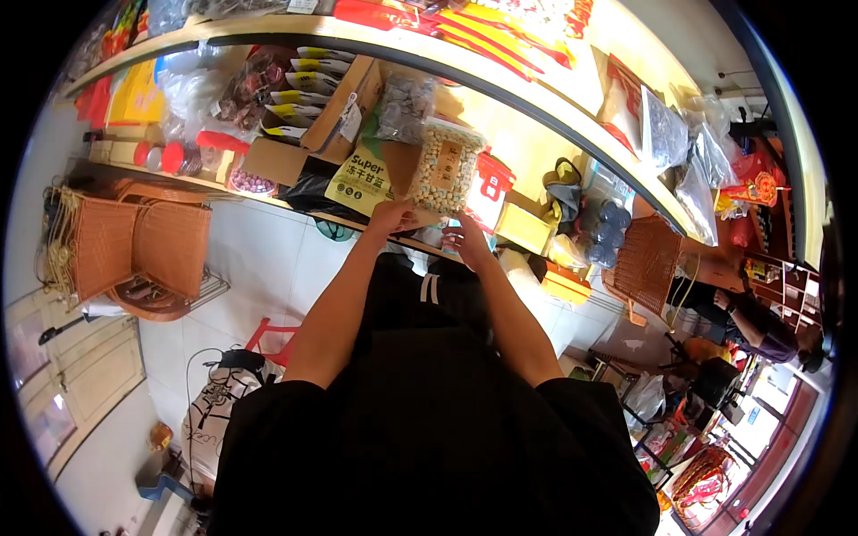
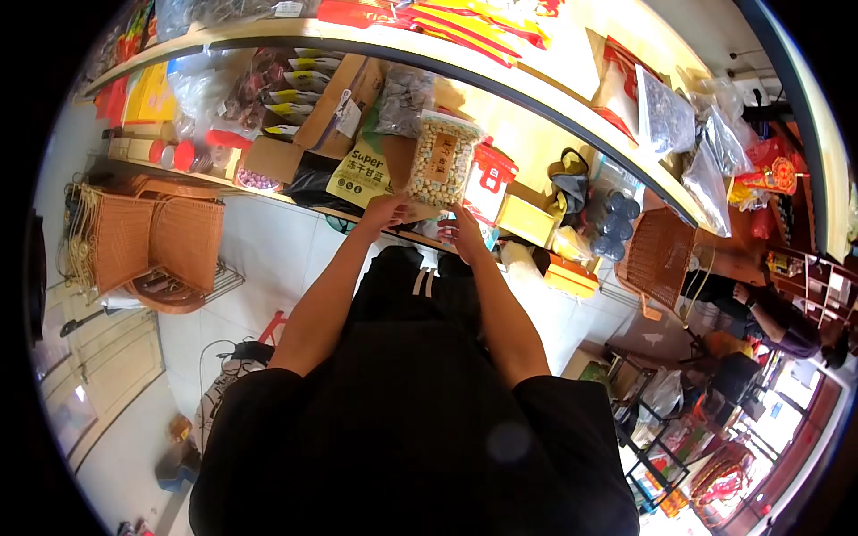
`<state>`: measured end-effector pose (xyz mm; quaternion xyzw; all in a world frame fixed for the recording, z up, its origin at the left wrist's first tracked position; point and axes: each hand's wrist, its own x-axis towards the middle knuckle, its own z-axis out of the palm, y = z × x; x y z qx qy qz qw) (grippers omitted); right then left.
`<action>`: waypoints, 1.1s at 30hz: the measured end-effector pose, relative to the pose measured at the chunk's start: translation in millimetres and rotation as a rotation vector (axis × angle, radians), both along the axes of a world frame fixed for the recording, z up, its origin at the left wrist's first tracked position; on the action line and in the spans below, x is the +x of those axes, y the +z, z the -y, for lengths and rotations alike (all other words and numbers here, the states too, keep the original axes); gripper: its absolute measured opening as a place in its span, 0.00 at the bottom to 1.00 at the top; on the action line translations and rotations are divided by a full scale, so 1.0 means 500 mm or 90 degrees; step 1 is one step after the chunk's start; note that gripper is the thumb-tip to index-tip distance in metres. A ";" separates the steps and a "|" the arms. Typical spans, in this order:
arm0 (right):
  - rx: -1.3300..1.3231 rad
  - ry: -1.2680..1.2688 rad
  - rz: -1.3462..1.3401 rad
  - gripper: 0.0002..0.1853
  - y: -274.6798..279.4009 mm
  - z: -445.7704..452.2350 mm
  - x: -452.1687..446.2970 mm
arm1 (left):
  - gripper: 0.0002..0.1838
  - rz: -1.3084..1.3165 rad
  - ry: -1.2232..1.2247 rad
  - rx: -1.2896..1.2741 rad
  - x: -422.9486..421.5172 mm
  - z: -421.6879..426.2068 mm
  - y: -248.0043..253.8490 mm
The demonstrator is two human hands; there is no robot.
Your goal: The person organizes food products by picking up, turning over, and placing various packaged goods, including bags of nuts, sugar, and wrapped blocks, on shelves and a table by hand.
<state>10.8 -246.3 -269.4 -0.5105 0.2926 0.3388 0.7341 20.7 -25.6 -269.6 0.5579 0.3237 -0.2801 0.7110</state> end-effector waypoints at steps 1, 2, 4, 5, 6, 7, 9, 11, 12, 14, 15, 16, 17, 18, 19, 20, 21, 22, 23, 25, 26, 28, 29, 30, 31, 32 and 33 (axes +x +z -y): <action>-0.001 -0.012 0.008 0.23 -0.002 0.002 0.002 | 0.15 0.016 0.001 0.030 0.002 0.003 -0.001; -0.005 -0.007 0.007 0.23 -0.003 0.004 0.003 | 0.15 0.016 0.006 0.026 0.004 0.005 -0.001; -0.005 0.004 0.024 0.21 -0.005 0.008 0.003 | 0.15 0.041 0.003 0.040 0.005 0.005 -0.002; -0.008 0.004 0.024 0.21 -0.007 0.008 0.003 | 0.15 0.041 0.003 0.037 0.004 0.006 -0.002; -0.020 0.006 0.025 0.20 -0.009 0.007 0.004 | 0.14 0.069 0.003 0.039 0.003 0.007 -0.002; -0.031 0.008 0.026 0.20 -0.008 0.007 0.005 | 0.14 0.097 0.003 0.041 0.004 0.009 0.002; -0.054 0.013 0.026 0.19 -0.008 0.004 0.009 | 0.14 0.108 0.030 0.031 0.002 0.016 0.010; -0.077 0.018 0.026 0.19 -0.010 0.006 0.014 | 0.14 0.119 0.056 0.020 0.000 0.021 0.009; -0.082 0.027 0.029 0.19 -0.011 0.008 0.017 | 0.13 0.122 0.045 0.030 0.000 0.018 0.009; -0.092 0.027 0.044 0.19 -0.009 0.011 0.017 | 0.13 0.128 0.029 0.038 -0.004 0.010 -0.011; -0.093 0.023 0.049 0.19 -0.005 0.013 0.022 | 0.13 0.114 0.008 0.025 -0.003 0.005 -0.023; -0.095 0.045 0.053 0.19 -0.004 0.016 0.023 | 0.14 0.097 -0.013 0.011 -0.003 0.002 -0.021; -0.097 0.067 0.054 0.20 -0.002 0.020 0.020 | 0.14 0.100 -0.016 0.010 -0.006 0.001 -0.019; -0.099 0.071 0.059 0.21 0.001 0.025 0.018 | 0.14 0.080 -0.034 -0.020 -0.008 -0.002 -0.016; -0.098 0.066 0.063 0.21 0.002 0.027 0.014 | 0.15 0.061 -0.052 -0.049 -0.007 -0.008 -0.009; -0.121 0.077 0.053 0.22 -0.002 0.029 0.012 | 0.15 0.081 -0.088 -0.048 -0.009 -0.012 -0.023; -0.143 0.089 0.045 0.22 -0.005 0.032 0.013 | 0.15 0.088 -0.093 -0.045 -0.010 -0.016 -0.037; -0.141 0.108 0.043 0.24 0.002 0.034 0.013 | 0.14 0.072 -0.116 -0.045 -0.014 -0.019 -0.038; -0.140 0.102 0.048 0.24 0.008 0.034 0.010 | 0.13 0.055 -0.138 -0.045 -0.019 -0.019 -0.041; -0.107 0.091 0.003 0.23 0.013 0.039 0.004 | 0.11 0.056 -0.153 -0.039 -0.021 -0.018 -0.039; -0.101 0.096 0.004 0.23 0.012 0.042 0.003 | 0.11 0.052 -0.151 -0.024 -0.021 -0.016 -0.033; -0.101 0.100 0.017 0.22 0.005 0.043 0.008 | 0.11 0.050 -0.152 -0.007 -0.020 -0.011 -0.026; -0.101 0.110 0.026 0.21 0.000 0.043 0.010 | 0.11 0.060 -0.137 0.013 -0.021 -0.006 -0.025; -0.099 0.107 0.027 0.21 -0.005 0.044 0.010 | 0.11 0.069 -0.121 0.034 -0.022 -0.002 -0.025; -0.111 0.099 0.043 0.21 -0.006 0.042 0.012 | 0.11 0.070 -0.124 0.035 -0.022 0.001 -0.023; -0.123 0.091 0.058 0.20 -0.006 0.040 0.013 | 0.11 0.070 -0.117 0.039 -0.020 0.003 -0.022; -0.122 0.089 0.058 0.20 -0.007 0.039 0.011 | 0.11 0.069 -0.108 0.042 -0.020 0.004 -0.021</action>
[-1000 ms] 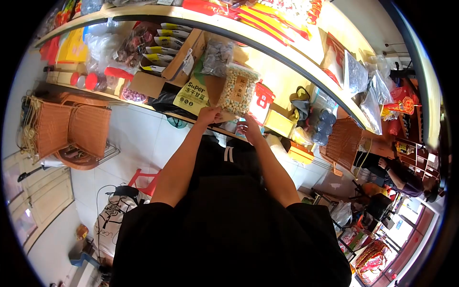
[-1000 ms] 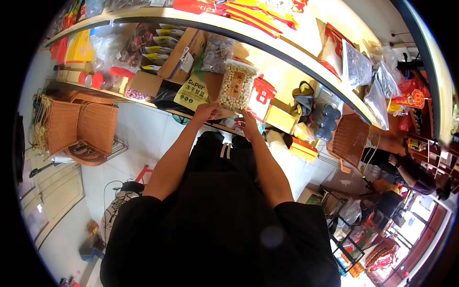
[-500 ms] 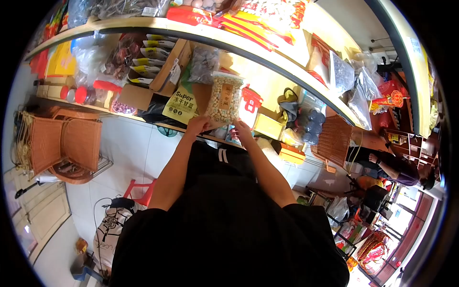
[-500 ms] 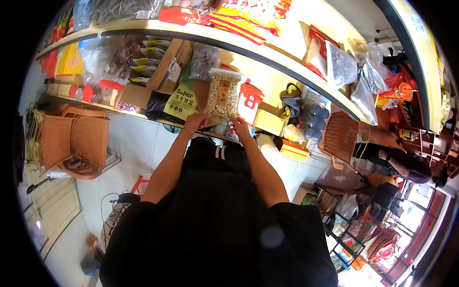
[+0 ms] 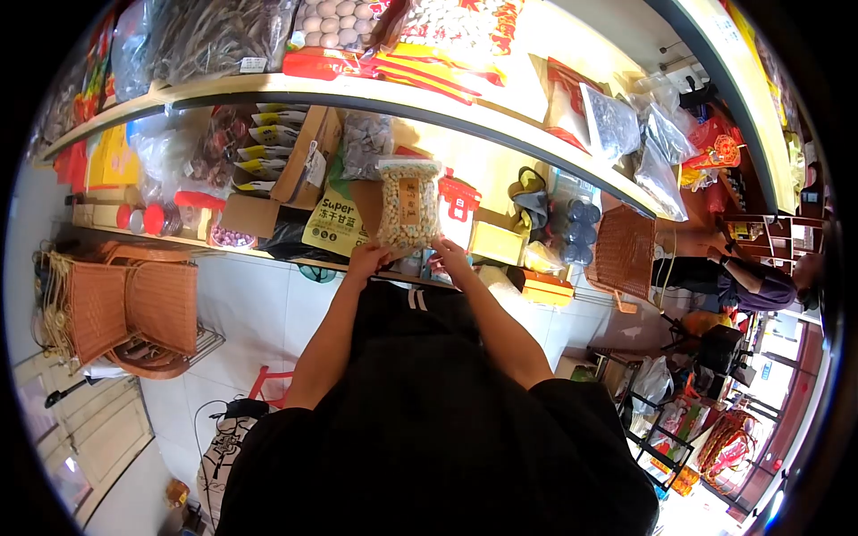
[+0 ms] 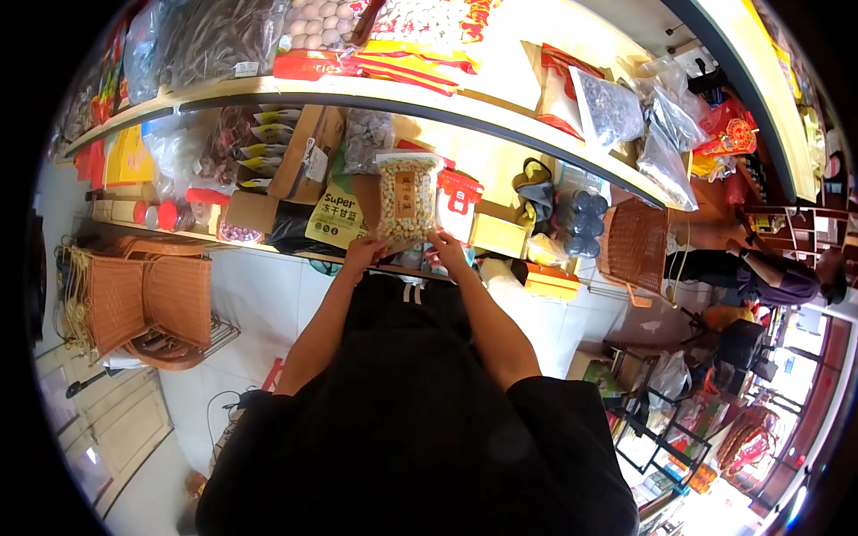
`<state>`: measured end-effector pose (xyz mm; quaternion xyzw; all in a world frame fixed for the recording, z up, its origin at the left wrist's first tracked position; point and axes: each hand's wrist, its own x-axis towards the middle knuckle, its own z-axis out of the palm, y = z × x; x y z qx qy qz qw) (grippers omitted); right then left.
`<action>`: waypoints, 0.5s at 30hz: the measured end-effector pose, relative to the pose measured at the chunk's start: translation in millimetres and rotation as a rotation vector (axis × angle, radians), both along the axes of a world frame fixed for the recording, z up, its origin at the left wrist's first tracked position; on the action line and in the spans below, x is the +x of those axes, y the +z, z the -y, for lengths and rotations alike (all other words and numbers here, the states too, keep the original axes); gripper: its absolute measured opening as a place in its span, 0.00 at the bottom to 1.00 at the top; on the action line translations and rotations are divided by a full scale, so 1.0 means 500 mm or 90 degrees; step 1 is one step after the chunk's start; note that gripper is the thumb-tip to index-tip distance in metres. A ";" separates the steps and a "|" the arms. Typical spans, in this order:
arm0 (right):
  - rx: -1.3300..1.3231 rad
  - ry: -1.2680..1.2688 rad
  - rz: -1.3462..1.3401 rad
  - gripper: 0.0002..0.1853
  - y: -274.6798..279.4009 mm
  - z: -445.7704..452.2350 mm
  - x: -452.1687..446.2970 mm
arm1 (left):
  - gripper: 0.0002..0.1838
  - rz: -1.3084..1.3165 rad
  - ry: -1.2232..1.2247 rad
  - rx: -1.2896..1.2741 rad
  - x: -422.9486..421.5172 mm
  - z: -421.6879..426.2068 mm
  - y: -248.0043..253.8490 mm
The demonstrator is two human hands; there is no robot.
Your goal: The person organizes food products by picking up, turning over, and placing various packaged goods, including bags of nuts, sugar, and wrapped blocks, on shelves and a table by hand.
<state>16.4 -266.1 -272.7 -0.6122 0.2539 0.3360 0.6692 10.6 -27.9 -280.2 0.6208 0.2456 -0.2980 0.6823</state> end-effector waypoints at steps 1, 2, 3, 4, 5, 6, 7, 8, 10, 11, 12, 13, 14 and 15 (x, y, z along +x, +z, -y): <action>0.010 -0.016 0.030 0.20 -0.001 0.000 -0.001 | 0.11 -0.001 -0.001 0.000 0.001 0.001 0.000; 0.019 -0.031 0.061 0.20 -0.002 0.001 -0.001 | 0.10 0.008 -0.007 0.001 0.003 0.001 0.001; 0.019 -0.030 0.059 0.20 -0.003 0.000 -0.002 | 0.09 0.015 -0.012 0.001 0.001 0.002 0.001; 0.012 -0.037 0.076 0.20 -0.006 -0.001 -0.003 | 0.09 0.013 -0.010 0.001 -0.003 0.008 0.006; 0.006 -0.044 0.093 0.20 -0.009 -0.002 -0.002 | 0.09 0.018 0.033 0.002 -0.003 0.017 0.011; 0.006 -0.043 0.093 0.20 -0.013 -0.002 -0.001 | 0.09 0.022 0.076 0.002 -0.003 0.020 0.016; -0.001 -0.039 0.098 0.20 -0.012 -0.003 -0.001 | 0.09 0.021 0.078 0.003 -0.003 0.018 0.014; -0.009 -0.036 0.104 0.20 -0.012 -0.005 -0.002 | 0.08 0.018 0.074 -0.011 -0.001 0.015 0.010; -0.005 -0.046 0.073 0.20 -0.008 -0.011 -0.007 | 0.08 0.012 0.071 -0.024 0.004 0.013 0.011; -0.002 -0.058 0.045 0.21 -0.004 -0.014 -0.011 | 0.08 -0.007 0.073 -0.010 0.007 0.014 0.016; -0.003 -0.057 0.041 0.21 0.001 -0.017 -0.014 | 0.08 -0.025 0.075 0.003 0.011 0.014 0.021; 0.007 -0.065 0.018 0.21 0.003 -0.018 -0.016 | 0.08 -0.028 0.076 0.003 0.014 0.012 0.019; 0.017 -0.072 -0.005 0.22 0.005 -0.020 -0.018 | 0.09 -0.041 0.056 0.039 0.017 0.010 0.017; 0.017 -0.071 -0.007 0.22 0.006 -0.023 -0.018 | 0.09 -0.055 0.035 0.075 0.019 0.008 0.016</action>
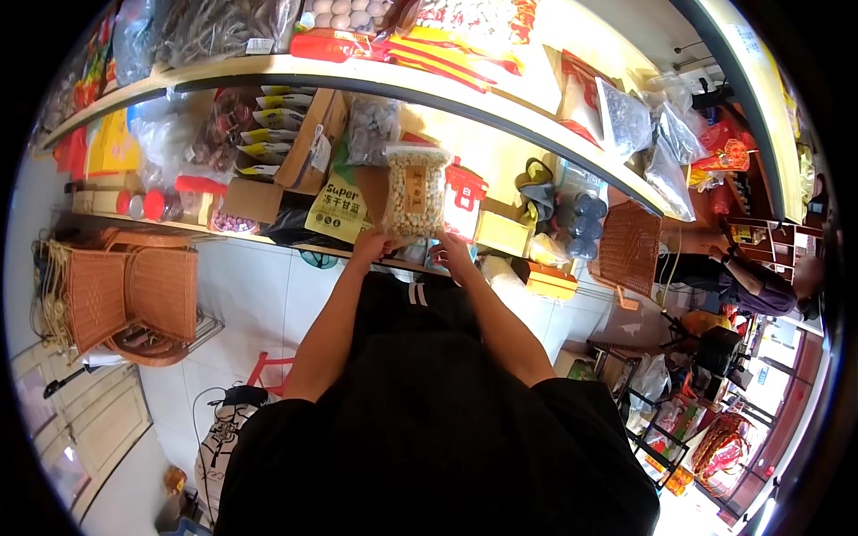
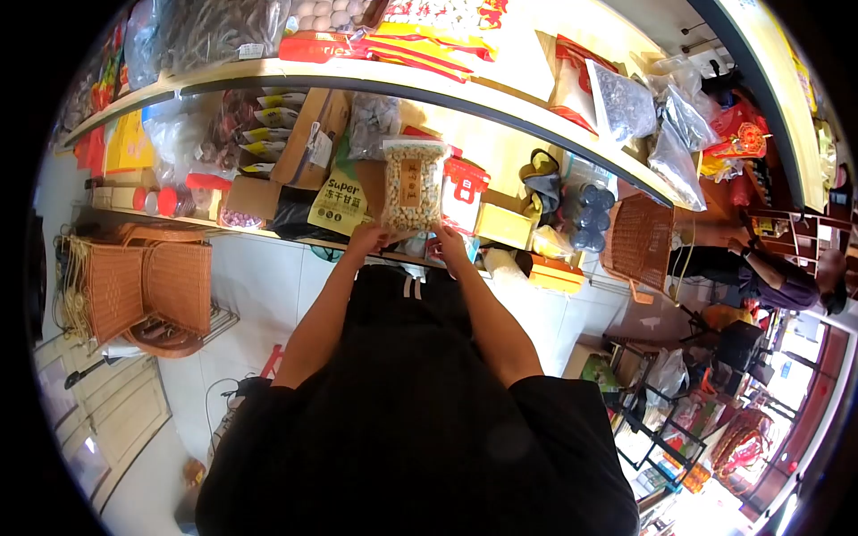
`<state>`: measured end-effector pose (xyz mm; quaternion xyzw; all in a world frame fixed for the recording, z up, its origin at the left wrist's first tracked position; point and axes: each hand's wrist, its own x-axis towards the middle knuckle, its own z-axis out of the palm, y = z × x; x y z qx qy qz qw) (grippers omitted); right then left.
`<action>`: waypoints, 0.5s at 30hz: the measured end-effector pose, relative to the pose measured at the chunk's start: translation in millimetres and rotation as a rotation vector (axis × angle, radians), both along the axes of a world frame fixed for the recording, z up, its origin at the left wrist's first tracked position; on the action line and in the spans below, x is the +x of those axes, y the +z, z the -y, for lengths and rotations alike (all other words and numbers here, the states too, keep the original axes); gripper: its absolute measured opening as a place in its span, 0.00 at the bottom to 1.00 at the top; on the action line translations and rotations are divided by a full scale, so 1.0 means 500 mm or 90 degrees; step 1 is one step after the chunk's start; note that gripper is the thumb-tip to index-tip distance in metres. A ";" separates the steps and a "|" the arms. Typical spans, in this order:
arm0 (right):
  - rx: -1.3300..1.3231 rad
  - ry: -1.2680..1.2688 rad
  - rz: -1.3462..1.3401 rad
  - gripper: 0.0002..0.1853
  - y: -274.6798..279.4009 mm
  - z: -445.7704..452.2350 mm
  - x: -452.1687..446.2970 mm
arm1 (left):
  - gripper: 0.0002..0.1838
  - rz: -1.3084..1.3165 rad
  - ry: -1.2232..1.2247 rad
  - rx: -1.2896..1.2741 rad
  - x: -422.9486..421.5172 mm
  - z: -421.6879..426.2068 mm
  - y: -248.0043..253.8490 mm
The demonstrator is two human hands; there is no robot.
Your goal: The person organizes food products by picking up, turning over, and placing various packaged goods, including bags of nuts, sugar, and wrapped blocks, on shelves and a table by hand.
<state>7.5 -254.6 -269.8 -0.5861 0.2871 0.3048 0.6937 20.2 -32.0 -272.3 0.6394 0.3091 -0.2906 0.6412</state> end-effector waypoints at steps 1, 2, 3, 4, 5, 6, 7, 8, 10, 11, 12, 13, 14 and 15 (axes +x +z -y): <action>0.020 -0.023 -0.020 0.22 -0.003 -0.002 0.000 | 0.09 -0.004 -0.001 0.000 0.000 -0.002 0.001; 0.041 -0.048 -0.040 0.21 -0.007 -0.005 -0.001 | 0.10 0.005 -0.008 0.003 -0.001 -0.003 0.002; 0.041 -0.051 -0.043 0.21 -0.010 -0.008 -0.002 | 0.11 0.016 -0.016 0.005 0.002 -0.006 0.003; 0.064 -0.091 -0.057 0.22 -0.004 -0.015 0.000 | 0.11 -0.005 -0.101 -0.011 0.009 -0.022 -0.007; 0.087 -0.130 -0.071 0.22 0.001 -0.020 0.001 | 0.11 -0.007 -0.102 -0.011 0.008 -0.022 -0.018; 0.083 -0.127 -0.048 0.22 0.007 -0.025 0.001 | 0.10 0.005 -0.096 -0.011 0.006 -0.023 -0.029; 0.083 -0.128 -0.050 0.22 0.003 -0.025 0.001 | 0.09 0.016 -0.090 -0.011 0.004 -0.025 -0.029; 0.076 -0.108 -0.034 0.21 0.000 -0.024 0.002 | 0.09 0.014 -0.090 -0.011 0.004 -0.026 -0.029; 0.074 -0.086 -0.024 0.17 -0.003 -0.019 0.007 | 0.09 0.025 -0.101 -0.007 0.006 -0.028 -0.030; 0.073 -0.086 -0.026 0.17 -0.005 -0.019 0.010 | 0.09 0.023 -0.101 -0.008 0.006 -0.026 -0.031; 0.056 -0.082 -0.015 0.17 -0.006 -0.019 0.013 | 0.09 0.039 -0.100 0.005 0.005 -0.025 -0.032; 0.040 -0.077 -0.004 0.17 -0.005 -0.021 0.013 | 0.09 0.054 -0.100 0.017 0.003 -0.023 -0.029; 0.040 -0.077 -0.006 0.17 -0.003 -0.021 0.012 | 0.09 0.052 -0.099 0.017 0.002 -0.023 -0.026; 0.028 -0.076 0.001 0.17 0.000 -0.021 0.012 | 0.10 0.060 -0.098 0.011 0.001 -0.023 -0.022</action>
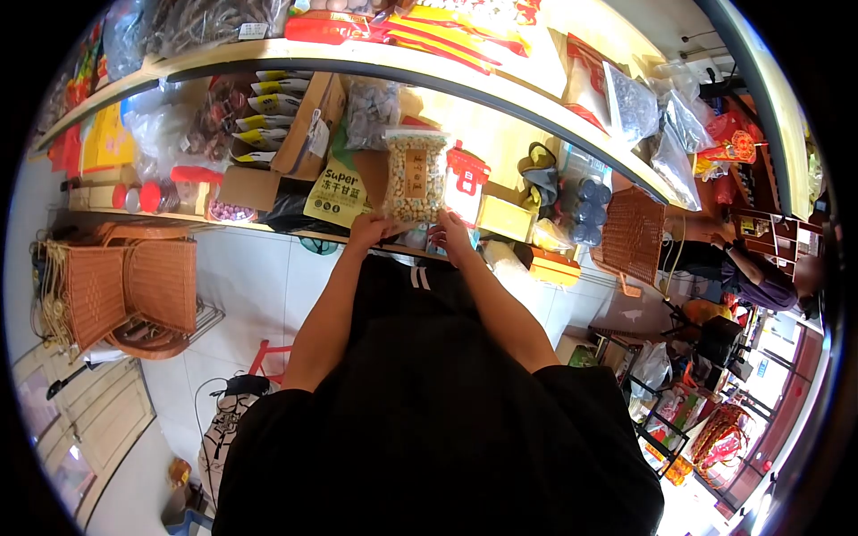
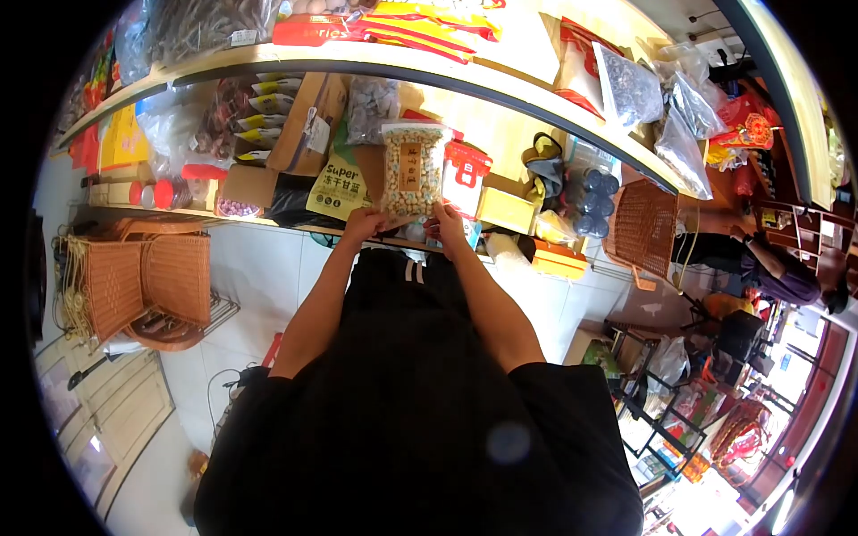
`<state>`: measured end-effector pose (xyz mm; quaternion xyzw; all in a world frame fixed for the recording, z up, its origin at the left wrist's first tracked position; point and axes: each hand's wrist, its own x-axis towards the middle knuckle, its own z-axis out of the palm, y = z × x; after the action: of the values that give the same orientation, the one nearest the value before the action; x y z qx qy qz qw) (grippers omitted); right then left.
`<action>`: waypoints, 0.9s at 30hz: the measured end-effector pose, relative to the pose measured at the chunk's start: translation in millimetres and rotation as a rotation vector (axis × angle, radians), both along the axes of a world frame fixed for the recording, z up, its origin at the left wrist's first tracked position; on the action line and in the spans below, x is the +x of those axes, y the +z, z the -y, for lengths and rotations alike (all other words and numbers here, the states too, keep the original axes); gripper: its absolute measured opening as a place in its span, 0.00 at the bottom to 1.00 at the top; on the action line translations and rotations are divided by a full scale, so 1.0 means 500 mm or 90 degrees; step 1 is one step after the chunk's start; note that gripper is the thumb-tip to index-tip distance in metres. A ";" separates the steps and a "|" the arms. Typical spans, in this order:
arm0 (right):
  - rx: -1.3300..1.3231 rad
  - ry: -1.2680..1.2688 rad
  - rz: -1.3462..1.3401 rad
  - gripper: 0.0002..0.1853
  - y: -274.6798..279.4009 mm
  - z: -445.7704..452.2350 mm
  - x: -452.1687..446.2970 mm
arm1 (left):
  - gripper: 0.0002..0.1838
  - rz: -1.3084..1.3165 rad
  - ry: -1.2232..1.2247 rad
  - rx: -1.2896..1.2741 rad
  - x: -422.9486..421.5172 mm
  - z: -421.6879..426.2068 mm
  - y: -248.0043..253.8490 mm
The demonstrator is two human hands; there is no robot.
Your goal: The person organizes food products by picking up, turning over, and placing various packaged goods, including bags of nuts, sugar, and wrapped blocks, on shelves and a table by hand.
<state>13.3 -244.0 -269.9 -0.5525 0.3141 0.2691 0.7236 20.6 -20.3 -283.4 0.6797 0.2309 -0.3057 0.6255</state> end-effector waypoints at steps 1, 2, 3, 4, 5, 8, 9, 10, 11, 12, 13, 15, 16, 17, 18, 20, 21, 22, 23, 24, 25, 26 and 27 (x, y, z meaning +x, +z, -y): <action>-0.011 0.001 0.006 0.17 -0.001 0.001 -0.001 | 0.10 0.008 0.001 -0.007 -0.002 -0.001 0.001; -0.011 0.002 0.005 0.17 -0.003 0.001 0.000 | 0.10 0.006 0.002 -0.007 -0.003 -0.002 0.002; -0.031 0.015 0.022 0.17 -0.004 0.003 0.002 | 0.10 0.022 -0.006 -0.019 -0.004 -0.004 0.003; -0.051 0.027 0.039 0.16 -0.007 0.004 0.003 | 0.10 0.038 -0.013 -0.030 -0.006 -0.005 0.003; -0.051 0.027 0.038 0.16 -0.009 0.006 0.003 | 0.10 0.037 -0.013 -0.030 -0.008 -0.005 0.003; -0.067 0.035 0.053 0.17 -0.012 0.008 0.007 | 0.11 0.045 0.012 -0.052 -0.015 -0.002 0.000; -0.065 0.044 0.057 0.16 -0.013 0.008 0.007 | 0.11 0.055 0.015 -0.058 -0.018 -0.002 -0.002; -0.063 0.053 0.062 0.15 -0.012 0.009 0.007 | 0.12 0.065 0.019 -0.064 -0.021 -0.001 -0.002; -0.063 0.052 0.061 0.15 -0.012 0.008 0.008 | 0.12 0.064 0.018 -0.063 -0.022 0.000 -0.001; -0.069 0.047 0.068 0.15 -0.011 0.008 0.007 | 0.12 0.069 0.022 -0.059 -0.023 0.002 -0.001; -0.076 0.042 0.075 0.15 -0.007 0.005 0.007 | 0.12 0.073 0.026 -0.055 -0.025 0.005 0.004; -0.112 0.044 0.105 0.16 0.003 0.001 0.005 | 0.12 0.079 0.032 -0.055 -0.026 0.009 0.013; -0.150 0.048 0.138 0.16 0.000 0.001 0.004 | 0.12 0.088 0.040 -0.056 -0.026 0.012 0.014; -0.148 0.047 0.137 0.16 -0.003 -0.001 0.003 | 0.12 0.087 0.039 -0.055 -0.026 0.016 0.015; -0.166 0.042 0.145 0.16 -0.006 -0.003 0.004 | 0.12 0.087 0.054 -0.042 -0.026 0.020 0.016; -0.183 0.035 0.154 0.17 -0.005 -0.007 0.004 | 0.12 0.087 0.067 -0.028 -0.026 0.021 0.009; -0.198 0.034 0.150 0.17 -0.004 -0.009 0.005 | 0.12 0.090 0.060 -0.024 -0.026 0.021 0.006; -0.213 0.034 0.146 0.17 -0.009 -0.006 0.004 | 0.12 0.092 0.054 -0.020 -0.024 0.022 0.005; -0.213 0.031 0.147 0.17 -0.014 -0.004 0.003 | 0.12 0.094 0.052 -0.020 -0.025 0.026 0.005; -0.253 0.041 0.160 0.18 -0.019 -0.003 0.002 | 0.13 0.119 0.031 0.037 -0.027 0.030 0.006; -0.292 0.052 0.174 0.20 -0.019 -0.002 0.003 | 0.14 0.145 0.012 0.095 -0.025 0.035 0.007; -0.291 0.050 0.178 0.20 -0.020 -0.002 0.004 | 0.14 0.148 0.011 0.096 -0.018 0.040 0.008; -0.313 0.031 0.172 0.21 -0.021 -0.003 0.001 | 0.16 0.145 -0.001 0.105 -0.013 0.046 0.009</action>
<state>13.9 -242.6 -280.5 -0.7499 0.2570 0.1261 0.5964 13.9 -43.2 -278.8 0.7592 0.1821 -0.2075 0.5894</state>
